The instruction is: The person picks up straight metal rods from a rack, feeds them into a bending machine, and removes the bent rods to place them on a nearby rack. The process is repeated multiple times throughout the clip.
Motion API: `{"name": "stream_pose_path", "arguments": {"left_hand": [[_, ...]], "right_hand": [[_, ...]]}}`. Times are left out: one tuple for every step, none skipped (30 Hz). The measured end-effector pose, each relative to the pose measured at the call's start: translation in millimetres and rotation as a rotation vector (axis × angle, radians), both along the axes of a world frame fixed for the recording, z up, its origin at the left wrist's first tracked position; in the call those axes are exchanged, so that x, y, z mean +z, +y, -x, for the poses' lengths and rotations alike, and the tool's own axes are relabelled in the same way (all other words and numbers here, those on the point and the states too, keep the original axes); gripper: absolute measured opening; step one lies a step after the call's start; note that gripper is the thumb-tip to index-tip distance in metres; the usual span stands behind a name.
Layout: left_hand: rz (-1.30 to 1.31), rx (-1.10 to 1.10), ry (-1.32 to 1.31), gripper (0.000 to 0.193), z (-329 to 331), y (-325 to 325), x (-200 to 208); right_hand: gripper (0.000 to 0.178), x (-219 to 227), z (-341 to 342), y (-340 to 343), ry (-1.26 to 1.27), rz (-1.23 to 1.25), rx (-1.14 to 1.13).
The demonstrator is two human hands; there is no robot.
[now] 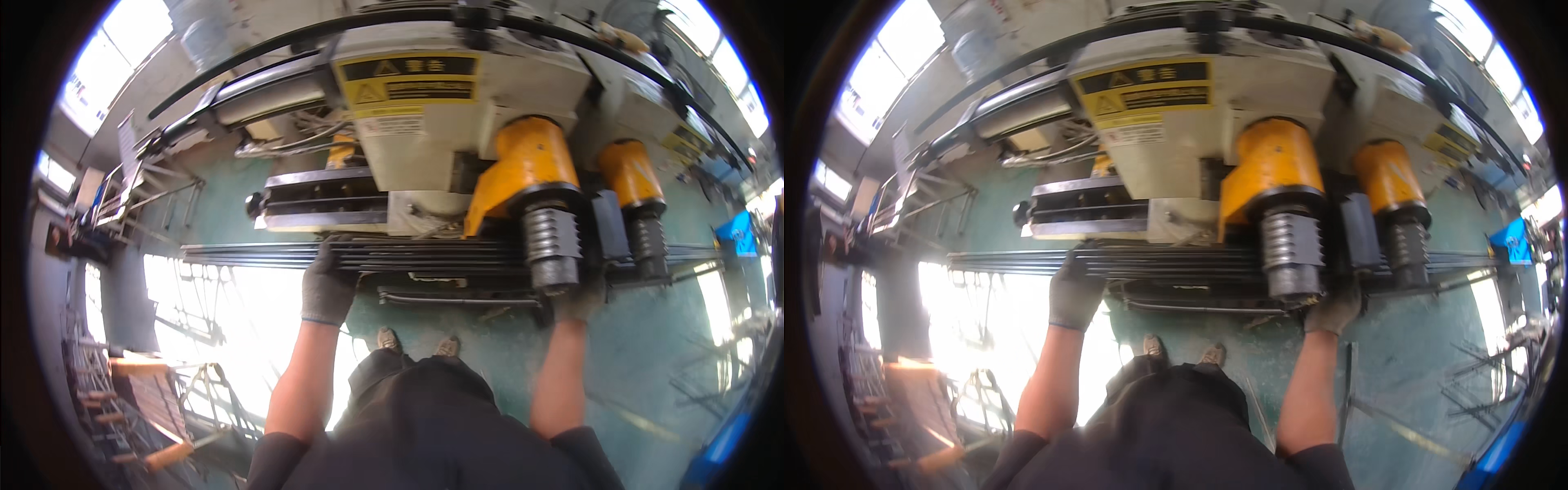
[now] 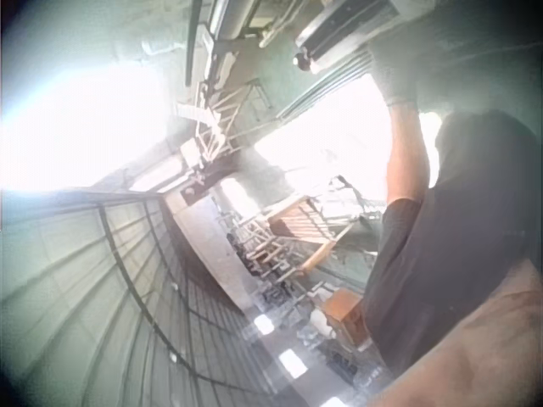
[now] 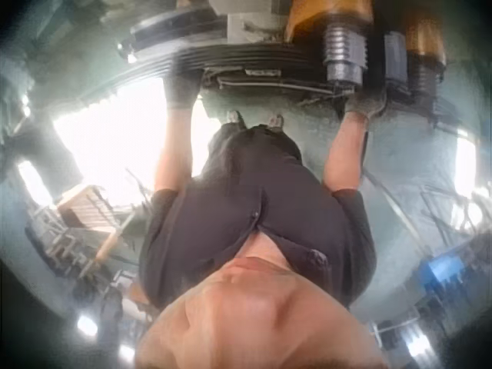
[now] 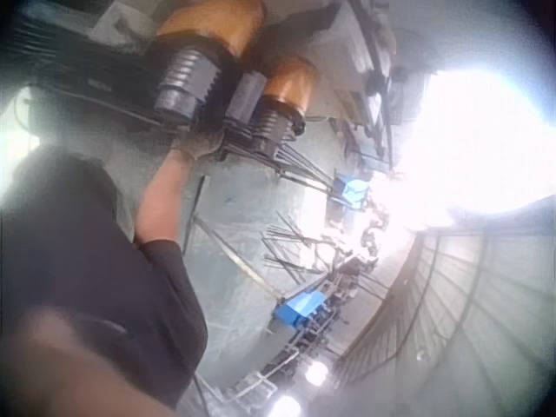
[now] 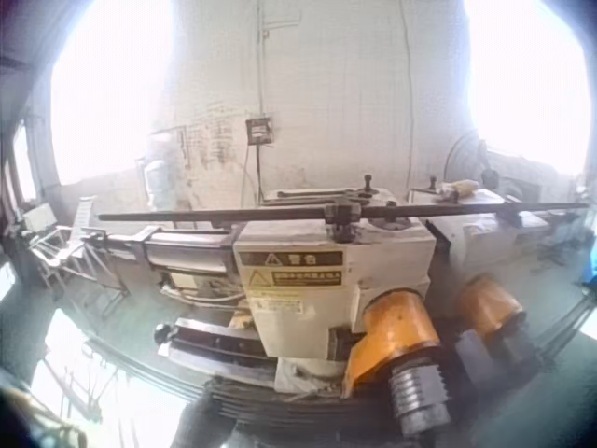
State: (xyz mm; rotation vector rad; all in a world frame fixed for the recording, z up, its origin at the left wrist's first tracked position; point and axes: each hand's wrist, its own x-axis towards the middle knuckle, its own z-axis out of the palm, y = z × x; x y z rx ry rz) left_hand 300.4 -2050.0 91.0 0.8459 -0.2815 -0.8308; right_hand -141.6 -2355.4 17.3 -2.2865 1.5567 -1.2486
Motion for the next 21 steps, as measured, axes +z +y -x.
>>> {"name": "stream_pose_path", "arguments": {"left_hand": [[0.036,0.011,-0.004,0.048,-5.1,6.1,-1.9],[0.037,0.036,0.015,0.048,-18.1,17.5,-0.4],[0.038,0.061,0.034,0.047,-31.6,29.4,0.4],[0.039,0.086,0.053,0.047,-46.7,41.4,0.6],[0.022,0.125,0.032,0.042,-64.9,55.5,0.4],[0.032,0.136,-0.025,0.041,-85.2,69.5,-0.9],[-0.034,0.178,-0.002,0.04,-107.6,84.8,-2.4],[-0.013,0.199,0.053,0.04,-131.2,99.4,-4.6],[0.0,0.234,0.043,0.039,-155.4,115.5,-6.5],[-0.064,0.308,0.04,0.039,-180.2,130.3,-8.3],[-0.005,0.345,0.129,0.039,-206.2,148.1,-7.6],[-0.187,0.443,-0.028,0.037,-229.6,161.8,-8.4],[-0.231,0.515,-0.093,0.035,-251.8,175.1,-7.7],[-0.001,0.563,0.367,0.034,-278.5,187.0,-3.1],[-0.016,0.646,0.418,0.029,-297.0,195.9,-1.8],[-0.054,0.628,0.394,0.027,-311.8,207.5,0.0],[-0.084,0.629,0.373,0.025,-325.2,216.8,0.7],[-0.104,0.617,0.35,0.024,-337.3,224.8,0.9],[-0.098,0.644,0.36,0.026,-347.5,230.9,-0.1],[-0.104,0.639,0.347,0.028,-356.2,235.9,-2.3],[-0.103,0.645,0.337,0.03,-364.1,240.5,-5.1]], "right_hand": [[0.063,-4.5,4.8,4.4,0.195,0.077,-0.091],[0.065,-11.8,10.7,11.8,0.317,0.076,-0.156],[0.063,-18.5,17.0,16.7,0.289,0.044,-0.184],[0.062,-28.2,23.3,23.1,0.296,-0.014,-0.258],[0.06,-39.2,30.2,29.3,0.195,-0.076,-0.228],[0.059,-52.7,37.9,37.7,0.19,-0.134,-0.266],[0.057,-68.9,45.9,47.6,0.207,-0.2,-0.3],[0.056,-88.0,53.4,58.0,0.248,-0.273,-0.33],[0.055,-109.9,61.3,71.1,0.309,-0.345,-0.35],[0.053,-133.5,70.2,84.8,0.388,-0.418,-0.363],[0.052,-160.5,77.8,101.5,0.475,-0.486,-0.36],[0.051,-186.7,87.2,118.8,0.499,-0.607,-0.363],[0.05,-213.7,95.4,135.8,0.663,-0.603,-0.314],[0.049,-239.6,100.2,152.3,0.748,-0.637,-0.276],[0.048,-263.4,103.1,171.6,0.835,-0.648,-0.215],[0.047,-281.8,103.6,189.5,0.904,-0.642,-0.155],[0.047,-294.8,98.9,201.8,0.956,-0.604,-0.093],[0.046,-300.1,95.2,216.7,0.987,-0.546,-0.032],[0.043,-298.1,89.2,220.3,0.983,-0.534,-0.008],[0.041,-292.5,81.8,227.2,0.98,-0.521,0.016],[0.039,-283.2,74.2,232.4,1.019,-0.576,0.001]]}}
